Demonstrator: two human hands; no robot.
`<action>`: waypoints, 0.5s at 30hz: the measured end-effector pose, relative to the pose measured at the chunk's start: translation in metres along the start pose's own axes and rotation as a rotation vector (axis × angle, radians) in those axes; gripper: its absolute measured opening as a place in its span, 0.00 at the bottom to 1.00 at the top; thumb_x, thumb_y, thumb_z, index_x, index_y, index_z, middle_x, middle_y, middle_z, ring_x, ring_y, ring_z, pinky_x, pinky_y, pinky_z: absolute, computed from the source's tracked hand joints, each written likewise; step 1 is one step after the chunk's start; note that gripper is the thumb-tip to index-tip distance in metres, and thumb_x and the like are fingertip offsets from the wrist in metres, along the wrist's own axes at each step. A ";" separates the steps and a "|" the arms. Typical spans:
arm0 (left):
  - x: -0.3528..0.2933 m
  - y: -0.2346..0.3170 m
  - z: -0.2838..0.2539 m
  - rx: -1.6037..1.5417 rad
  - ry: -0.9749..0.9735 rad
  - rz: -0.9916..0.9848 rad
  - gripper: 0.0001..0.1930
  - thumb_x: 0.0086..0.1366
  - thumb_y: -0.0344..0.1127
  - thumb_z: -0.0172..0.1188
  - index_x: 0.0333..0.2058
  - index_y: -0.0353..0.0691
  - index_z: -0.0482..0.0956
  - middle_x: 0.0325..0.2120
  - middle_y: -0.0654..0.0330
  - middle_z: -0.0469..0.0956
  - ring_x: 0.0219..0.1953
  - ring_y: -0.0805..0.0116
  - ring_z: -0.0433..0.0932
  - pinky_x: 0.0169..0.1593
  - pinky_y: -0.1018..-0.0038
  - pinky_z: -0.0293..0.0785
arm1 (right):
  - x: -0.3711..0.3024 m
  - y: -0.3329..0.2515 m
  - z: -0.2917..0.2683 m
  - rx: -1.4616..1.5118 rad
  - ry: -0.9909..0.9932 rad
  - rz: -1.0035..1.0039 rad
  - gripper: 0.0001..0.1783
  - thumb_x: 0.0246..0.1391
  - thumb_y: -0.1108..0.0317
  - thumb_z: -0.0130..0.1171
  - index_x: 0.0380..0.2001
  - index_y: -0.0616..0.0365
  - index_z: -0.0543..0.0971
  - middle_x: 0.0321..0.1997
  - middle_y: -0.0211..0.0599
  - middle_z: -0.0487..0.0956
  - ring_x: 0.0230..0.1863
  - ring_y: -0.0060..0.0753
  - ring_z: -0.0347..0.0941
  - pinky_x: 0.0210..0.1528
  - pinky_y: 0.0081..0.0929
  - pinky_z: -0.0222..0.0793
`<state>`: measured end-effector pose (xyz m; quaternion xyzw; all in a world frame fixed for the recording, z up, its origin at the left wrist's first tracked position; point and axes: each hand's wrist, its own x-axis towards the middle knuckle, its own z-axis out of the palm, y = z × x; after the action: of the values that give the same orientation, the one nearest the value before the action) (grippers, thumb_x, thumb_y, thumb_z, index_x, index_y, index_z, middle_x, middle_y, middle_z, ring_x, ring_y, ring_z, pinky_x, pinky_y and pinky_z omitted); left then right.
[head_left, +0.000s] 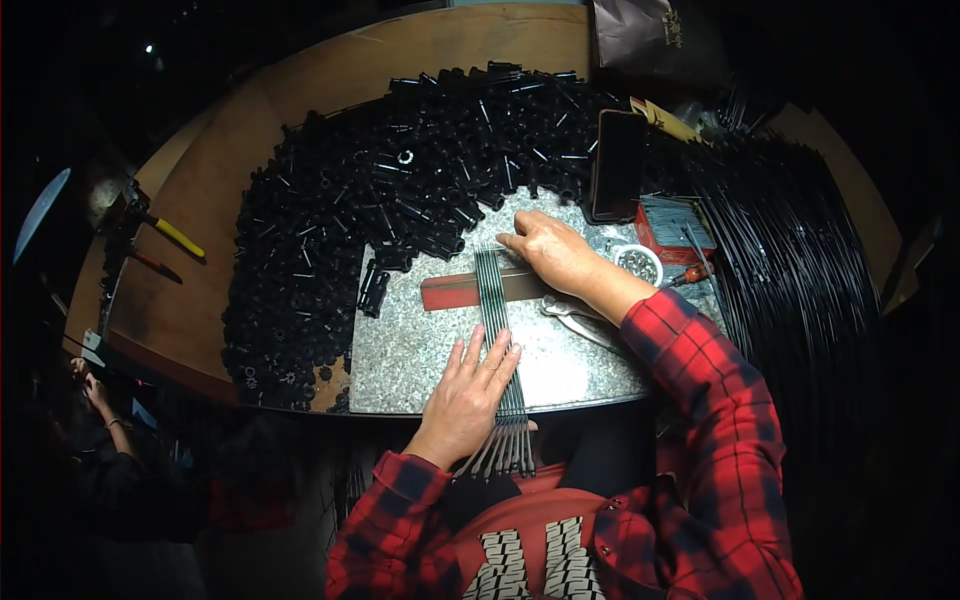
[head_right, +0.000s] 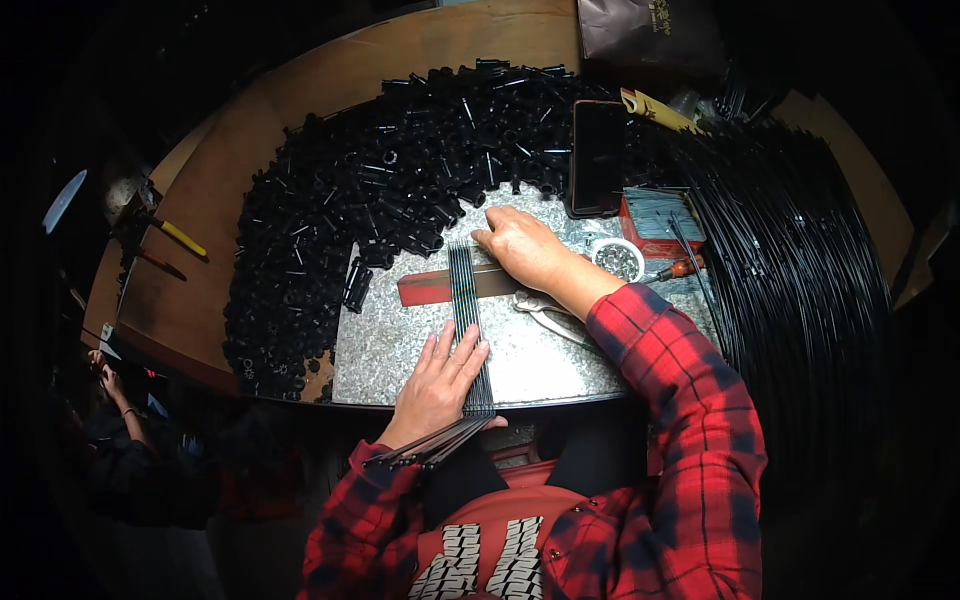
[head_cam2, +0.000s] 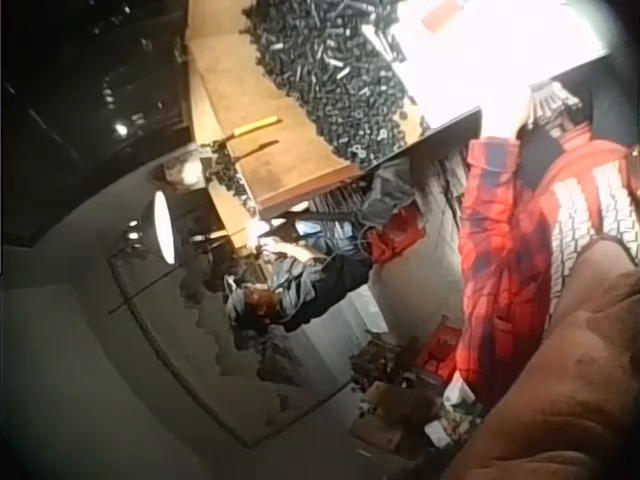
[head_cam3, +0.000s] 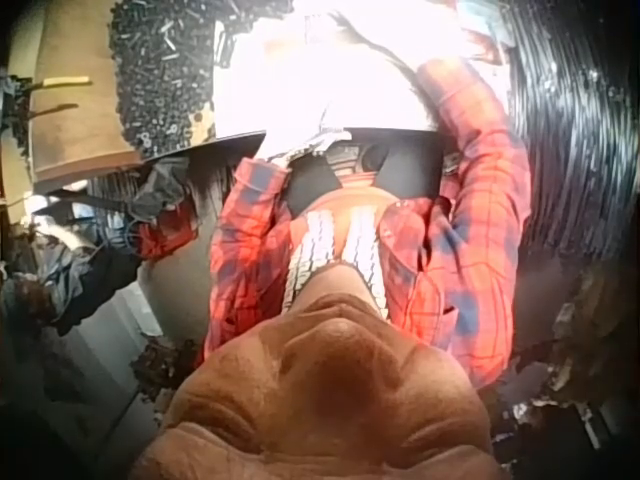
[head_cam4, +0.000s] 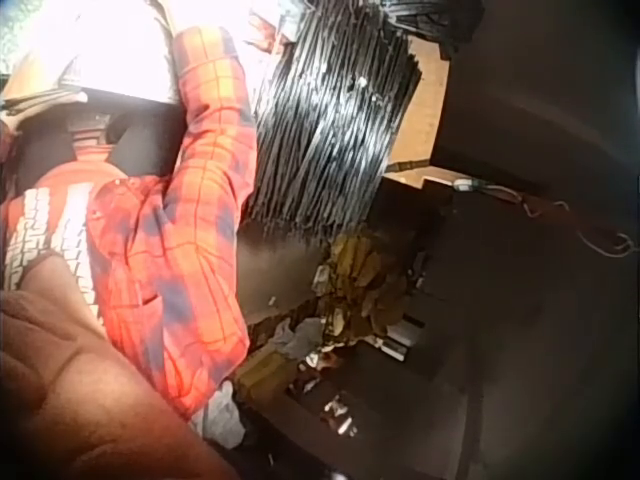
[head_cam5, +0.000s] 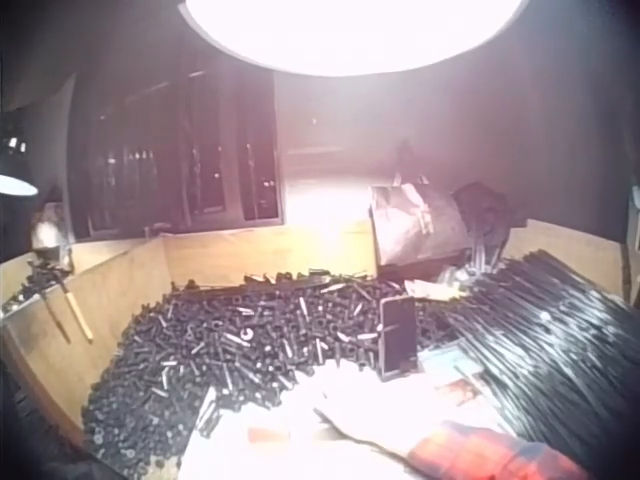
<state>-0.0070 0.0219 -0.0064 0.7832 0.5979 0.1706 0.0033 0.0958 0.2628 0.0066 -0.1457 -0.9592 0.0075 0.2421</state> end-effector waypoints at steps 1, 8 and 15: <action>0.000 0.000 0.000 -0.001 0.001 0.004 0.45 0.52 0.63 0.57 0.60 0.34 0.64 0.63 0.48 0.58 0.66 0.42 0.53 0.66 0.51 0.50 | 0.000 0.000 0.000 0.000 -0.001 0.000 0.13 0.55 0.66 0.52 0.39 0.58 0.81 0.33 0.43 0.72 0.41 0.44 0.72 0.42 0.37 0.70; 0.001 0.001 0.000 -0.006 -0.008 0.002 0.45 0.53 0.63 0.57 0.60 0.34 0.64 0.63 0.47 0.58 0.66 0.41 0.52 0.66 0.50 0.49 | -0.001 -0.003 0.001 0.038 -0.017 -0.001 0.14 0.53 0.70 0.52 0.42 0.60 0.79 0.36 0.44 0.73 0.42 0.44 0.72 0.45 0.36 0.70; -0.001 -0.002 0.004 -0.025 0.013 0.009 0.44 0.52 0.63 0.57 0.60 0.34 0.64 0.63 0.47 0.59 0.66 0.41 0.52 0.66 0.49 0.50 | -0.013 0.004 -0.024 0.139 0.029 -0.006 0.30 0.40 0.88 0.53 0.51 0.60 0.74 0.47 0.48 0.72 0.48 0.46 0.72 0.49 0.33 0.71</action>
<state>-0.0082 0.0219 -0.0107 0.7847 0.5921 0.1830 0.0086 0.1191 0.2618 0.0210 -0.1257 -0.9533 0.0712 0.2654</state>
